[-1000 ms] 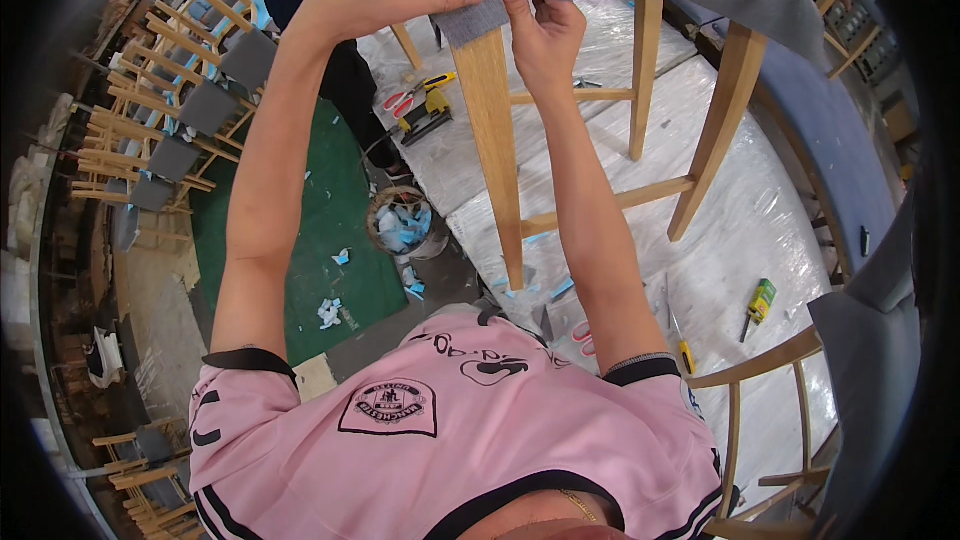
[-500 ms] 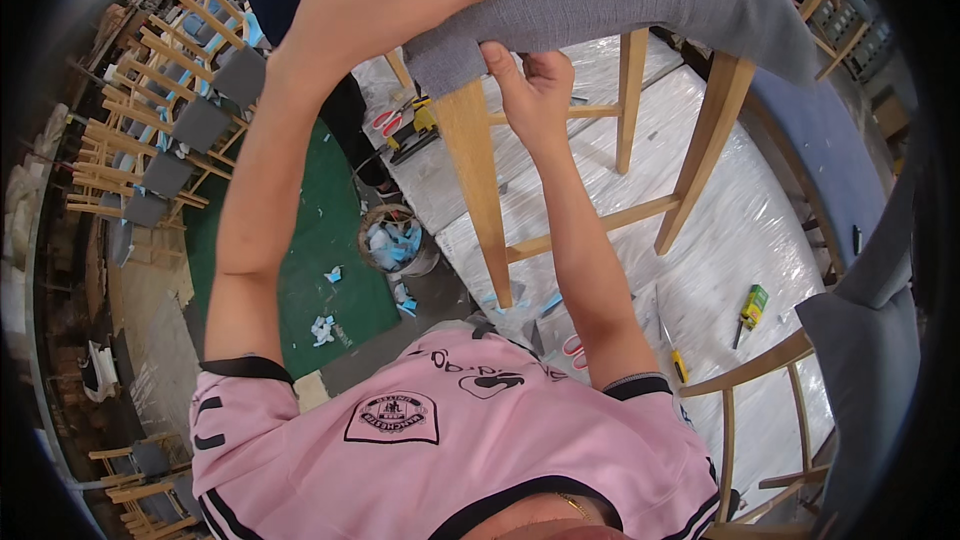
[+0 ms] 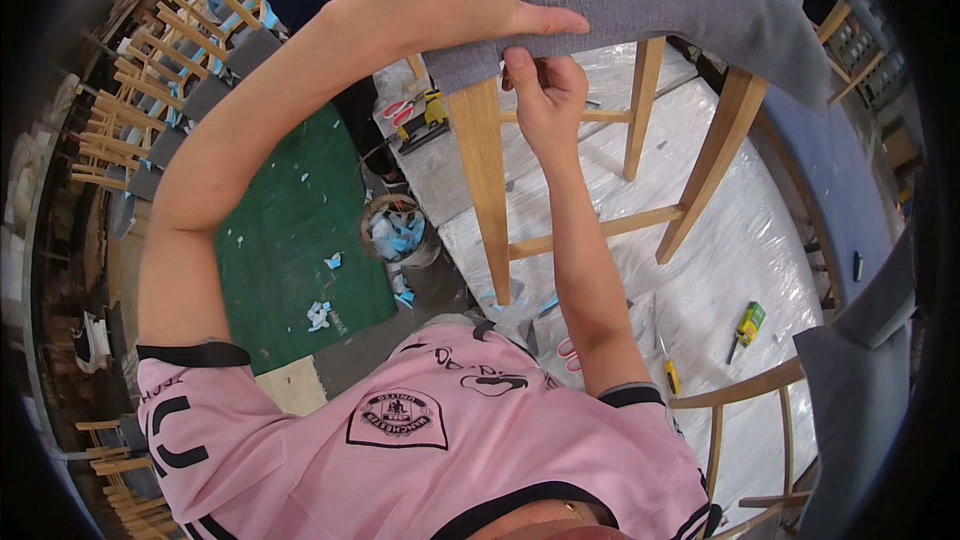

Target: The person upholsters a wooden chair by stretching gray fabric over the seat and backrest, securing it with a staple gun, and trimming excess fabric with scissors. The person repeats these steps on multiple chairs in a workshop setting.

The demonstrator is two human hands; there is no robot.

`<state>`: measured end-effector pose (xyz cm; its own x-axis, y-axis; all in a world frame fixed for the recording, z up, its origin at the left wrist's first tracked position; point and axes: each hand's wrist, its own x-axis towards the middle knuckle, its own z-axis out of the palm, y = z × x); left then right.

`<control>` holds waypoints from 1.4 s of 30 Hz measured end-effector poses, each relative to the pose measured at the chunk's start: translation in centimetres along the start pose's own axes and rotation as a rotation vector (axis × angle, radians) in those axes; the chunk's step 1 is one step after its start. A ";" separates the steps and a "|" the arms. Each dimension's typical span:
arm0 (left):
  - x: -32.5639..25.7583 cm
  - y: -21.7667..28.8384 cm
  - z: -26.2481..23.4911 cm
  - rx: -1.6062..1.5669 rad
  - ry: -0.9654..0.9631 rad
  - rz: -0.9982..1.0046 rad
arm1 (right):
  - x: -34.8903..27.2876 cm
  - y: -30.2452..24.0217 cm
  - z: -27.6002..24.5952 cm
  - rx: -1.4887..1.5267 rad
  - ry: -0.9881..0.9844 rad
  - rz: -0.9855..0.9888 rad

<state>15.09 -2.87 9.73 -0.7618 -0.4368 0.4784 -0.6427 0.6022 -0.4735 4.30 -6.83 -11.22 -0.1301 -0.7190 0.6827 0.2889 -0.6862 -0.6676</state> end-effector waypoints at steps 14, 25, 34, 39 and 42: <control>-5.2 -0.8 -1.2 -0.905 0.256 -0.055 | -1.2 0.0 -0.3 -0.466 0.097 -0.410; -11.9 7.2 18.8 -1.240 0.924 -0.701 | 0.0 -0.2 -3.8 -0.572 -0.015 -0.307; -9.6 9.3 20.6 -1.236 0.938 -0.913 | -0.3 -1.4 -4.8 -0.665 -0.027 -0.323; -9.7 8.6 21.8 -1.153 0.898 -0.949 | 0.6 -0.5 -4.2 -0.706 -0.054 -0.430; -9.4 8.0 22.5 -1.147 0.869 -0.952 | 0.9 -0.2 -4.2 -0.731 -0.080 -0.476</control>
<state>15.24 -8.94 -15.16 0.3333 -0.6672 0.6662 -0.1305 0.6671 0.7334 0.18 -7.82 -11.66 -0.0072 -0.3467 0.9379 -0.4634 -0.8300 -0.3104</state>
